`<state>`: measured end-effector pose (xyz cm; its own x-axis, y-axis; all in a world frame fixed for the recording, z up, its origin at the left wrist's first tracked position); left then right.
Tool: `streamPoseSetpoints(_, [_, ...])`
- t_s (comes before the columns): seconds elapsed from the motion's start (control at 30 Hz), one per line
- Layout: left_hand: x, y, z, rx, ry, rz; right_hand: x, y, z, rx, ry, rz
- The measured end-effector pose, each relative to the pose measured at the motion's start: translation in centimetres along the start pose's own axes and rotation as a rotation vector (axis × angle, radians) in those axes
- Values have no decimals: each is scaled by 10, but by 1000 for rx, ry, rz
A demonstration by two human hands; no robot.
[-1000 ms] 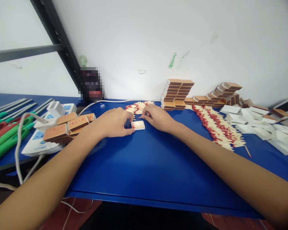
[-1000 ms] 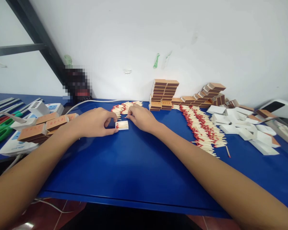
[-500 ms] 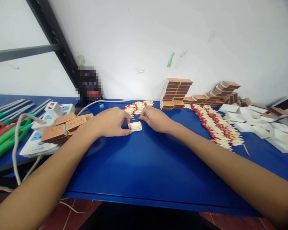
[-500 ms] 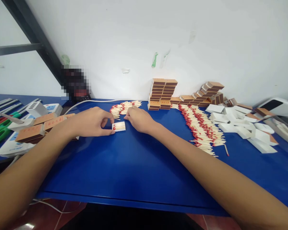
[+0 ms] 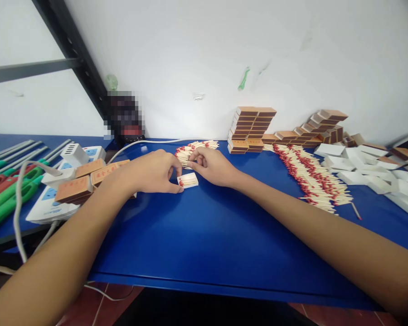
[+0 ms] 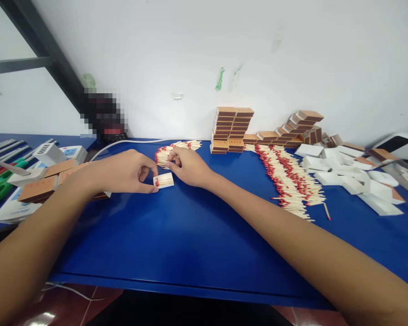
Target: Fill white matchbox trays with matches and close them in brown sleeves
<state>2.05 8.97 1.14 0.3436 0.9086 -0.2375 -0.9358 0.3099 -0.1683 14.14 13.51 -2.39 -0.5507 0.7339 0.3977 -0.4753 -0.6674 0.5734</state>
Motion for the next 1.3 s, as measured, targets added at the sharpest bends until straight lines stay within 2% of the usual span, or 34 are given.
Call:
streamPoseSetpoints(0.13, [-1, -2, 1, 11, -12, -19, -5, 1, 5, -160, 68, 8])
streamPoseSetpoints(0.27, [-2, -2, 1, 28, -21, -14, -7, 2, 0, -189, 143, -5])
streamPoseSetpoints(0.47, [-1, -1, 0, 18, -26, -15, -3, 10, -3, -174, 81, 31])
streamPoseSetpoints(0.67, [-1, -1, 0, 39, -17, -9, -1, 6, -3, -155, 40, -19])
streamPoseSetpoints(1.1, [2, 4, 2, 61, -28, 7, -6, 3, 2, -172, 69, 30])
streamPoseSetpoints(1.2, [2, 4, 2, 59, -34, 8, -5, 8, -1, -181, 100, 79])
streamPoseSetpoints(1.3, [2, 4, 2, 61, -34, -1, -5, 10, -3, -225, 137, 68])
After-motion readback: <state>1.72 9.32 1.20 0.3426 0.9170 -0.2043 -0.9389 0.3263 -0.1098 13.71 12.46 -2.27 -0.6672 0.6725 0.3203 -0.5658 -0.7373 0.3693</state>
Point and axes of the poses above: each hand's wrist, its own x-axis towards the middle knuckle, its own z-axis out of the back of the hand, y = z × x, the point moved 10 cm from there along x, towards the middle knuckle, and after that the axes turned 12 degrees about z, right-handed, at the moved point
